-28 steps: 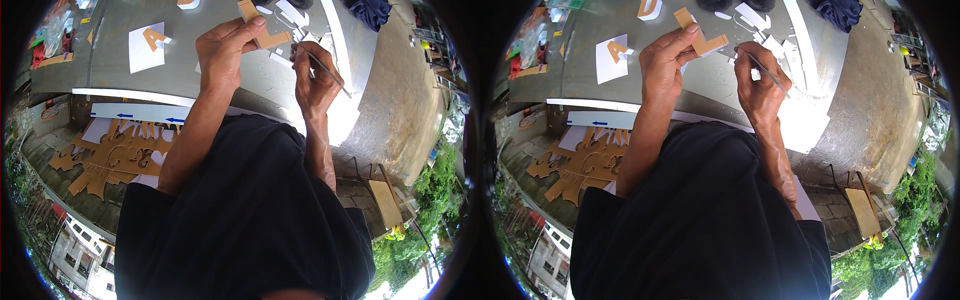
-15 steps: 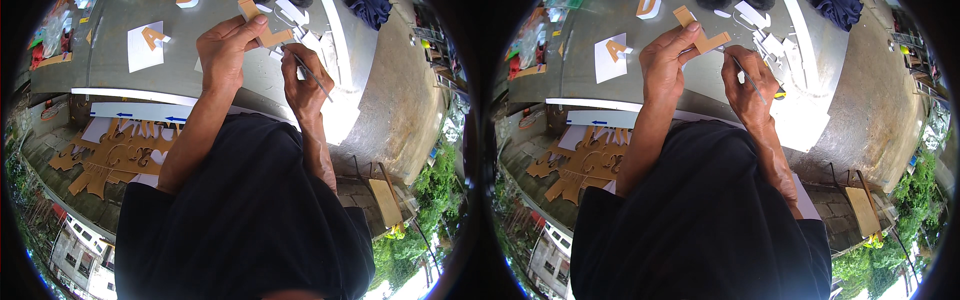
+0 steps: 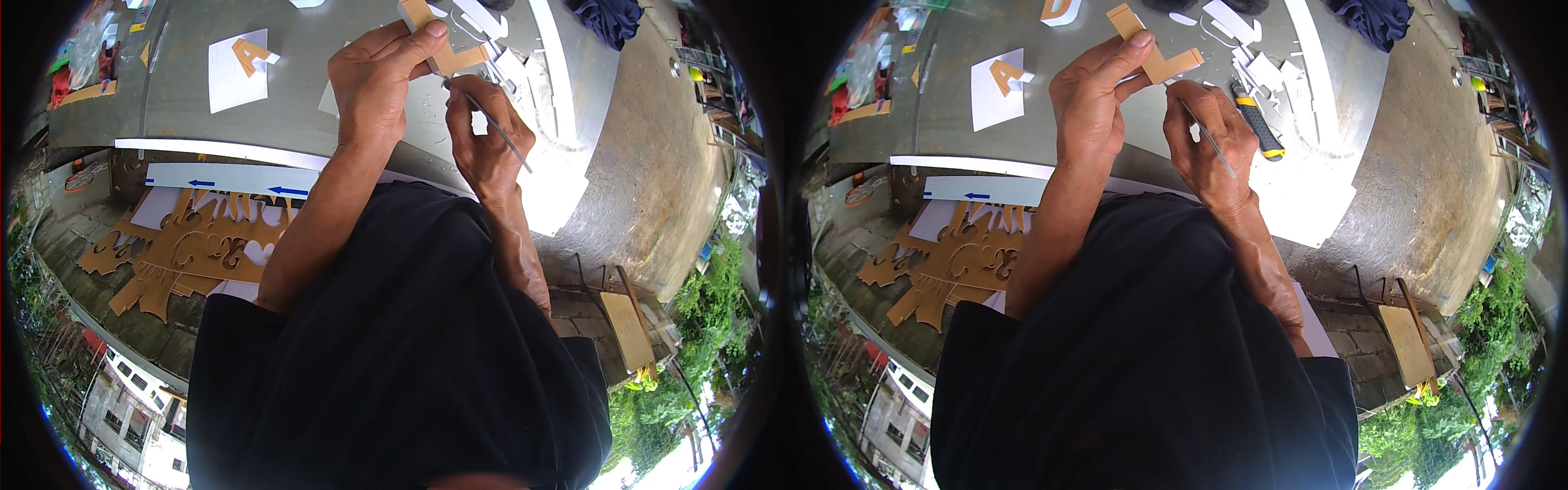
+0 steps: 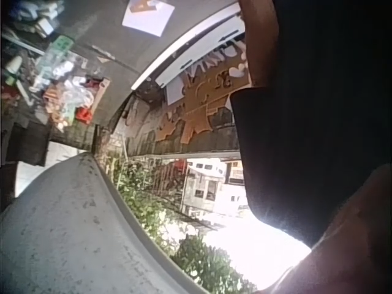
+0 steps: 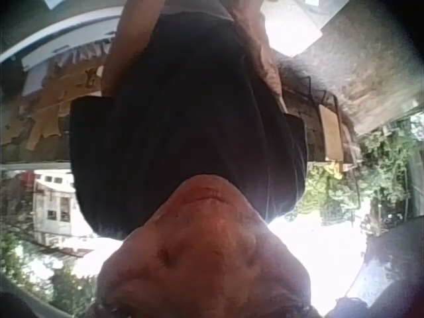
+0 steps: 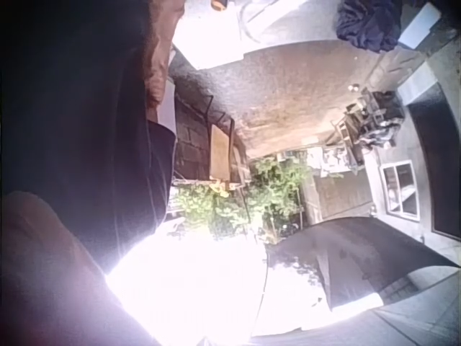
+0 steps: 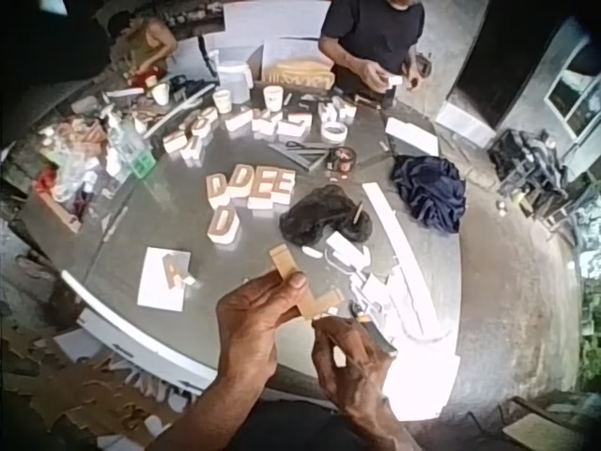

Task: Cutting and assembling 3D letters for a sign.

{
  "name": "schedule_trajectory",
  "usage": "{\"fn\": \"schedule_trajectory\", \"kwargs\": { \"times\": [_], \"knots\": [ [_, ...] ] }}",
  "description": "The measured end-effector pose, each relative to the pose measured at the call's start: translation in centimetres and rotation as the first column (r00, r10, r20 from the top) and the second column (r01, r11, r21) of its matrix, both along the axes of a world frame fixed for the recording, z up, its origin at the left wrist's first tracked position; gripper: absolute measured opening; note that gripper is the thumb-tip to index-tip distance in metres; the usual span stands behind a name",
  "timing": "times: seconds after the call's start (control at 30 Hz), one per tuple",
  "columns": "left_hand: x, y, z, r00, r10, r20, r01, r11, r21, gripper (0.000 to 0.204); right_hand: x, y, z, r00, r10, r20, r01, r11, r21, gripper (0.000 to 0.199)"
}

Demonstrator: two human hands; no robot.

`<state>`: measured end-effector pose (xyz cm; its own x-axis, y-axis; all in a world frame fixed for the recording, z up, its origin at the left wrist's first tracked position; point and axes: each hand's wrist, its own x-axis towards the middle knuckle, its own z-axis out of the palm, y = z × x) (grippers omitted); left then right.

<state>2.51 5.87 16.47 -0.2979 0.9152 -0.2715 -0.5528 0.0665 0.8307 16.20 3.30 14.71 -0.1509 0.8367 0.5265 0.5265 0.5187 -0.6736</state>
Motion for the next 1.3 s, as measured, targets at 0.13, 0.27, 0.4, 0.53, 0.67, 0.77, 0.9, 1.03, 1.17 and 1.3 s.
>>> {"fn": "schedule_trajectory", "kwargs": {
  "times": [0.13,0.27,0.4,0.53,0.67,0.77,0.9,1.03,1.17,1.3],
  "knots": [
    [-0.2,0.0,-0.4,1.0,0.007,-0.008,-0.007,1.0,-0.002,0.031,0.8,0.3,0.3,0.998,-0.068,-0.011,0.068,0.996,-0.065,0.019],
    [-0.1,0.0,-0.5,1.0,0.002,-0.012,-0.002,1.0,-0.007,0.031,0.9,-0.1,0.0,0.999,-0.035,-0.022,0.034,0.998,-0.048,0.019],
    [0.0,-0.1,-0.3,1.0,0.004,-0.008,-0.004,1.0,-0.014,0.031,0.4,-0.1,0.0,0.999,0.051,-0.012,-0.051,0.998,-0.03,0.019],
    [0.1,-0.1,0.0,0.999,-0.025,-0.034,0.025,0.999,-0.02,0.026,0.3,0.0,0.1,0.999,0.043,0.019,-0.043,0.998,-0.044,0.018],
    [-1.0,-0.1,-1.1,0.996,-0.088,0.024,0.086,0.993,0.086,0.036,1.8,-0.4,0.8,0.999,-0.013,-0.043,0.01,0.998,-0.062,0.02],
    [-2.6,-0.4,-1.6,0.984,-0.173,-0.033,0.176,0.961,0.212,0.041,4.0,-0.7,1.7,0.915,-0.151,-0.374,0.029,0.95,-0.311,0.008],
    [-3.8,-0.9,-1.7,0.953,-0.259,-0.156,0.291,0.923,0.25,0.046,6.2,0.4,3.3,0.806,-0.16,-0.57,-0.098,0.913,-0.396,0.022],
    [-3.9,-1.5,-2.2,0.944,-0.283,-0.171,0.317,0.921,0.228,0.048,6.5,0.7,3.8,0.797,-0.094,-0.597,-0.225,0.871,-0.438,0.023],
    [-4.0,-1.9,-1.8,0.94,-0.291,-0.179,0.324,0.925,0.198,0.048,6.1,0.9,3.6,0.812,-0.044,-0.582,-0.276,0.85,-0.449,0.022],
    [-4.1,-2.0,-1.6,0.932,-0.322,-0.168,0.349,0.922,0.168,0.047,5.6,1.3,3.5,0.848,0.008,-0.529,-0.309,0.819,-0.483,0.022]
  ]
}}
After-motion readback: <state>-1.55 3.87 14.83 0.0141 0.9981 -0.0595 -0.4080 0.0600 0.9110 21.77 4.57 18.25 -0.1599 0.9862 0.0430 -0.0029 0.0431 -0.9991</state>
